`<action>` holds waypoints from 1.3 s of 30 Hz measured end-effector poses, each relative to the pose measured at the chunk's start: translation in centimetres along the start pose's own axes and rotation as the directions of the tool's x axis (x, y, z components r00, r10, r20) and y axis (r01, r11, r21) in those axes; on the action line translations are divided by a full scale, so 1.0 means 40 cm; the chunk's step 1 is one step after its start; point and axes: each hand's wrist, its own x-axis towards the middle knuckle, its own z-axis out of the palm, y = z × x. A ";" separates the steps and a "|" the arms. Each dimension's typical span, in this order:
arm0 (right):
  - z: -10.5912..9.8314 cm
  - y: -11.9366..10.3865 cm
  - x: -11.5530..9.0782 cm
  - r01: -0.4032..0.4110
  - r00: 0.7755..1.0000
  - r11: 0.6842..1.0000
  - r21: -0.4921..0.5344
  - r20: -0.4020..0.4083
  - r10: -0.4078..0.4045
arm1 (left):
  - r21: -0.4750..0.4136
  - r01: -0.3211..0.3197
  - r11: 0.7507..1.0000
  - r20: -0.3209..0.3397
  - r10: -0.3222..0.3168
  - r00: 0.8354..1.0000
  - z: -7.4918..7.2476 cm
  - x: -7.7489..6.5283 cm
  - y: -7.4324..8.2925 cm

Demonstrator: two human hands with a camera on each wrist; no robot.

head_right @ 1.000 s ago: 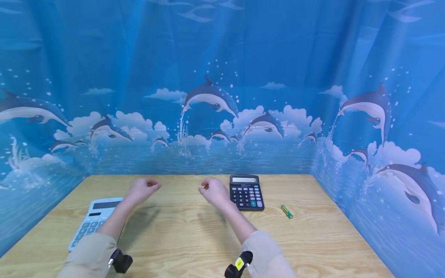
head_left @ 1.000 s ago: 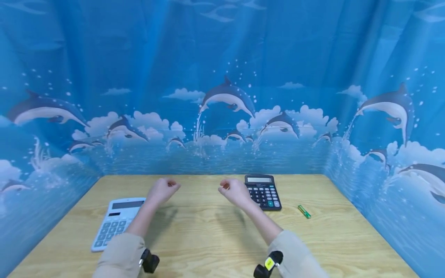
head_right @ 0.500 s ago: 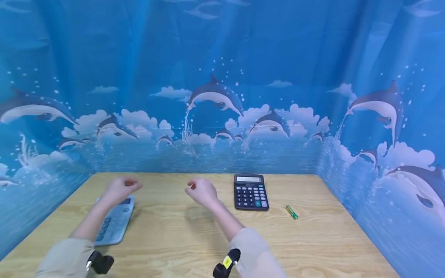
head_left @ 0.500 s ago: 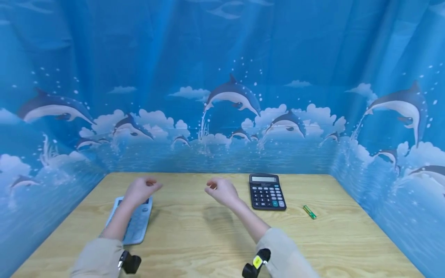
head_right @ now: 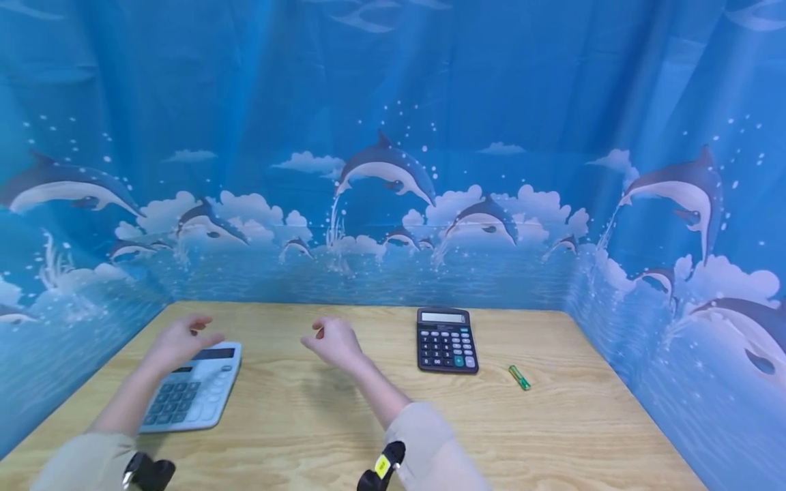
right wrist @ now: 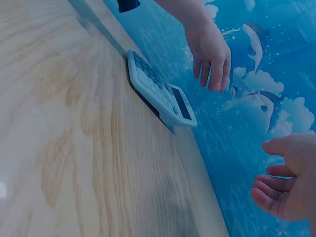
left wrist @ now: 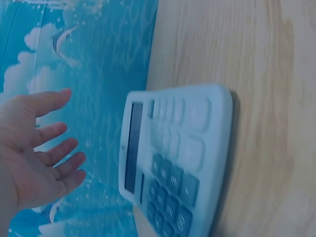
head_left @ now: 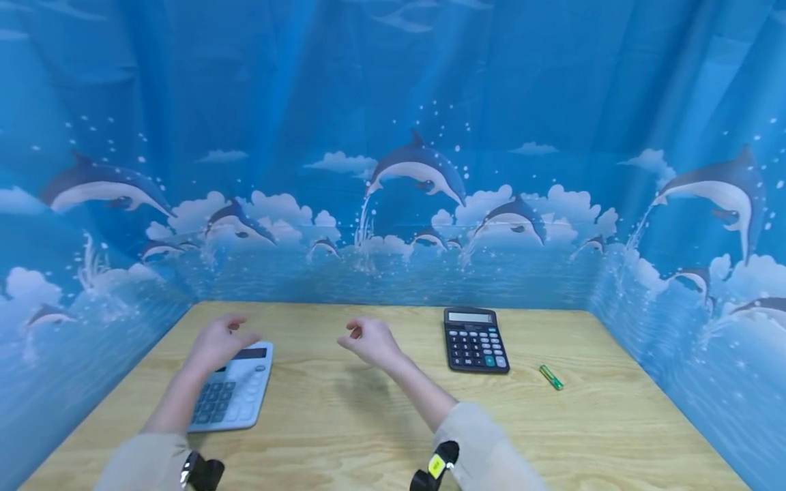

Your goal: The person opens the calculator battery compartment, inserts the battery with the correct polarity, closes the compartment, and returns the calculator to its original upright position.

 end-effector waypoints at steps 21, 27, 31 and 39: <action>0.128 -0.055 0.014 0.023 0.995 0.998 0.067 0.091 -0.029 | 0.023 0.206 0.978 0.113 -0.207 0.972 -0.031 -0.055 -0.157; 0.179 -0.082 0.018 0.030 0.994 0.997 0.075 0.098 -0.037 | 0.024 0.253 0.967 0.108 -0.254 0.961 -0.026 -0.062 -0.173; 0.212 -0.093 0.018 0.008 0.996 0.996 0.089 0.092 -0.017 | 0.010 0.247 0.969 0.111 -0.246 0.963 -0.016 -0.059 -0.177; 0.270 -0.105 0.009 -0.012 0.995 0.996 0.084 0.096 0.004 | -0.041 0.233 0.972 0.105 -0.227 0.968 0.005 -0.057 -0.180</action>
